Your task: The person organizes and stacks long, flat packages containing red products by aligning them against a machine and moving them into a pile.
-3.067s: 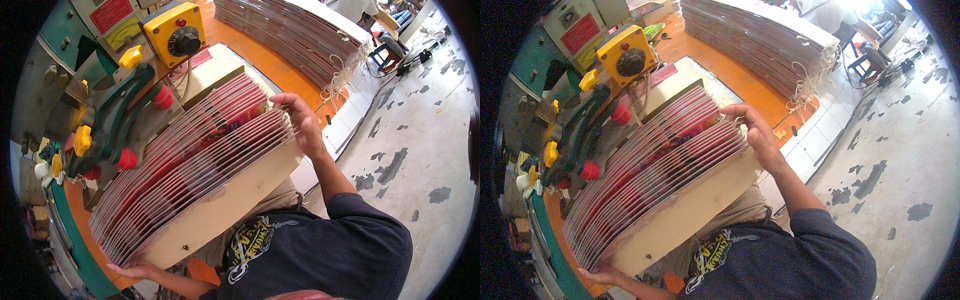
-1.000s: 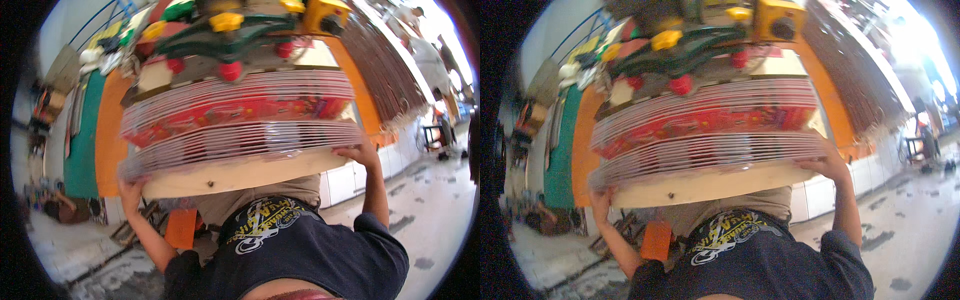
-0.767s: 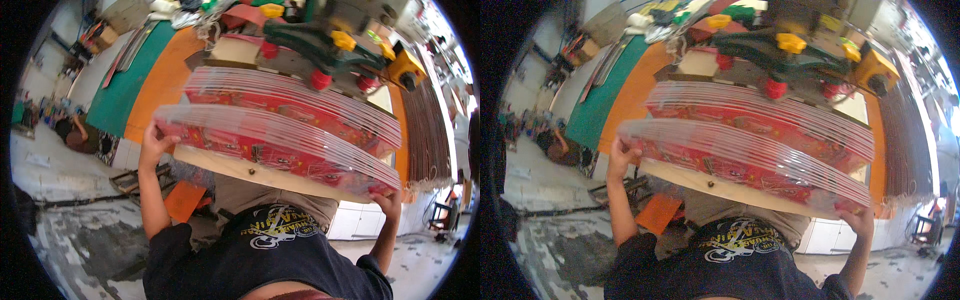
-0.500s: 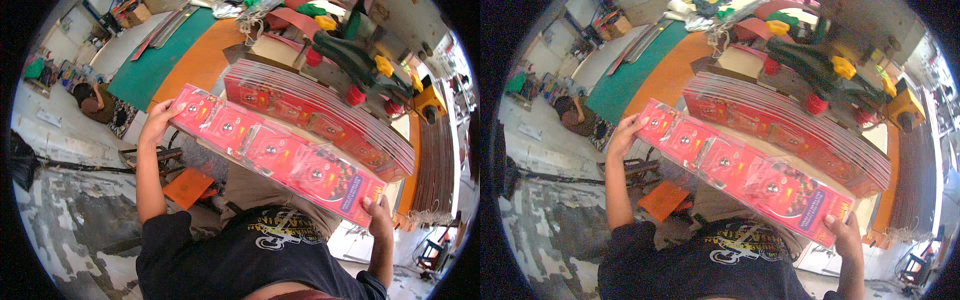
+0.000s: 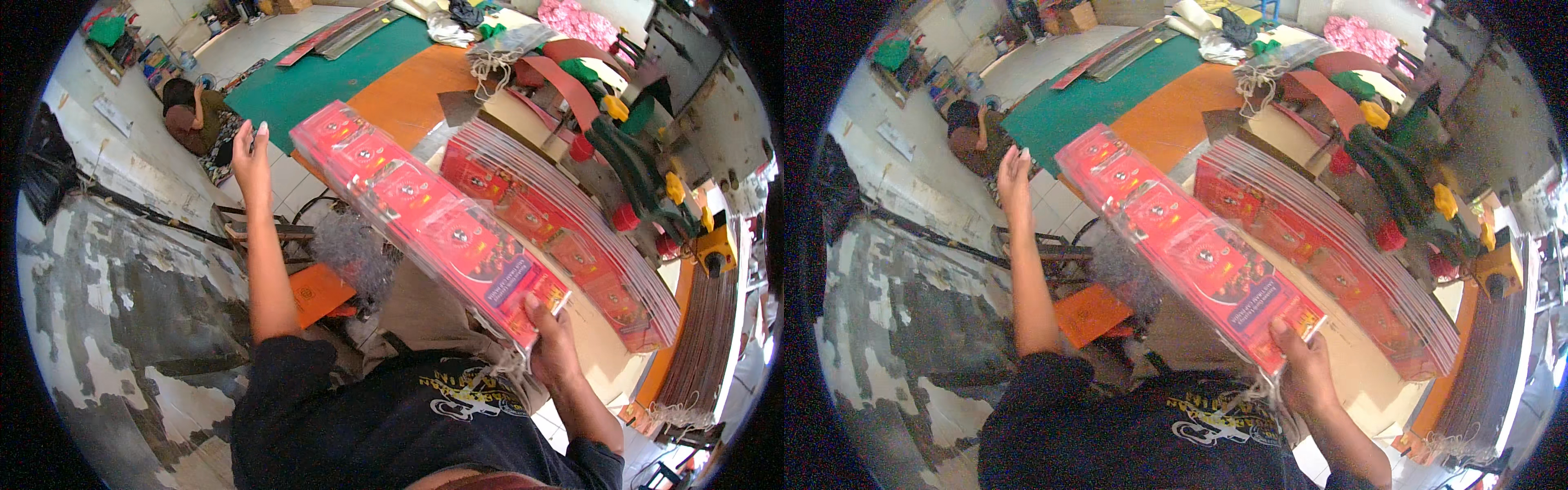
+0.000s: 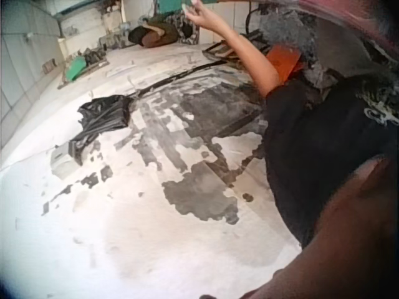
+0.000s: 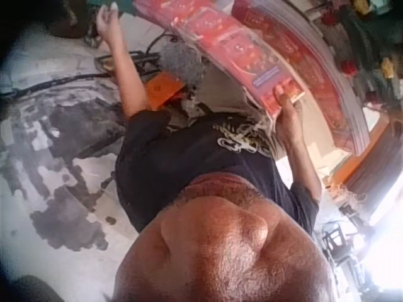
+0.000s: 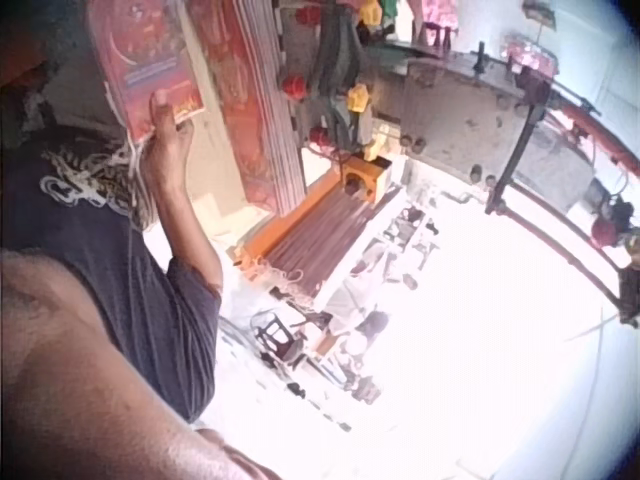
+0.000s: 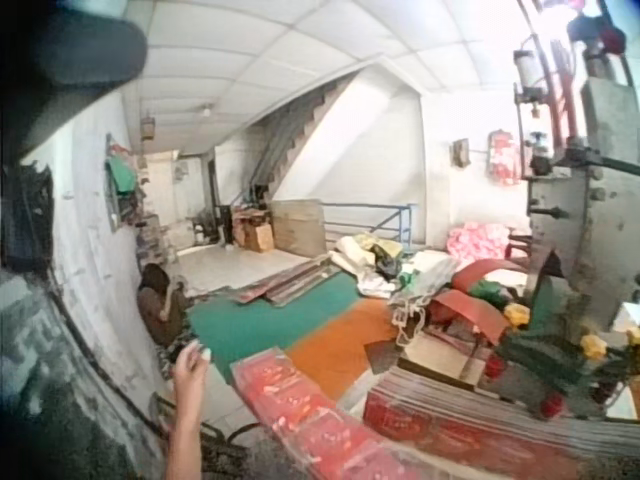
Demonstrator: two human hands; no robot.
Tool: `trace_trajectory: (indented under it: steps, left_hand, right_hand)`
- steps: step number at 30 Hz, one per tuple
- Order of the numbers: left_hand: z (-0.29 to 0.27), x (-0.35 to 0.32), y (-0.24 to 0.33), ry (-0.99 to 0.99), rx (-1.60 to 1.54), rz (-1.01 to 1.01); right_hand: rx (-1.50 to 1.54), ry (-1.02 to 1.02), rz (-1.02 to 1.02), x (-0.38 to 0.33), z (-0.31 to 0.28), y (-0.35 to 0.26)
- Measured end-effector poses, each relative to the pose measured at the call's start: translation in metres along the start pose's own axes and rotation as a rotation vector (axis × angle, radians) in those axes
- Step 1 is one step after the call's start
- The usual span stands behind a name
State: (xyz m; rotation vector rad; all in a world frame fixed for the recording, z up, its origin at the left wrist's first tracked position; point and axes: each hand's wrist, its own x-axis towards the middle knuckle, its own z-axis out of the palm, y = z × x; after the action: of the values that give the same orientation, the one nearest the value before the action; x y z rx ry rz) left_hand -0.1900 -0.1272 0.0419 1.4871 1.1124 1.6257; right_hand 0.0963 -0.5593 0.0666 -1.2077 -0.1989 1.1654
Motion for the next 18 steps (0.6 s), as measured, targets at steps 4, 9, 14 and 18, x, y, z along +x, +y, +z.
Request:
trace_trajectory:
  steps: [4, 9, 14, 18]
  left_hand:
    - [0.005, -0.053, -0.02, 0.238, -0.224, -0.062]
    - [0.026, -0.115, -0.035, 0.248, -0.321, -0.279]
    - [0.049, -0.131, -0.03, 0.243, -0.428, -0.277]
    - [0.057, -0.118, -0.027, 0.212, -0.473, -0.208]
  right_hand:
    - [-0.038, -0.048, 0.001, 0.027, 0.035, 0.009]
    - [-0.1, -0.178, -0.032, 0.064, 0.082, 0.018]
    - [-0.184, -0.236, -0.052, 0.108, 0.132, 0.03]
    - [-0.138, -0.299, -0.034, 0.143, 0.18, 0.031]
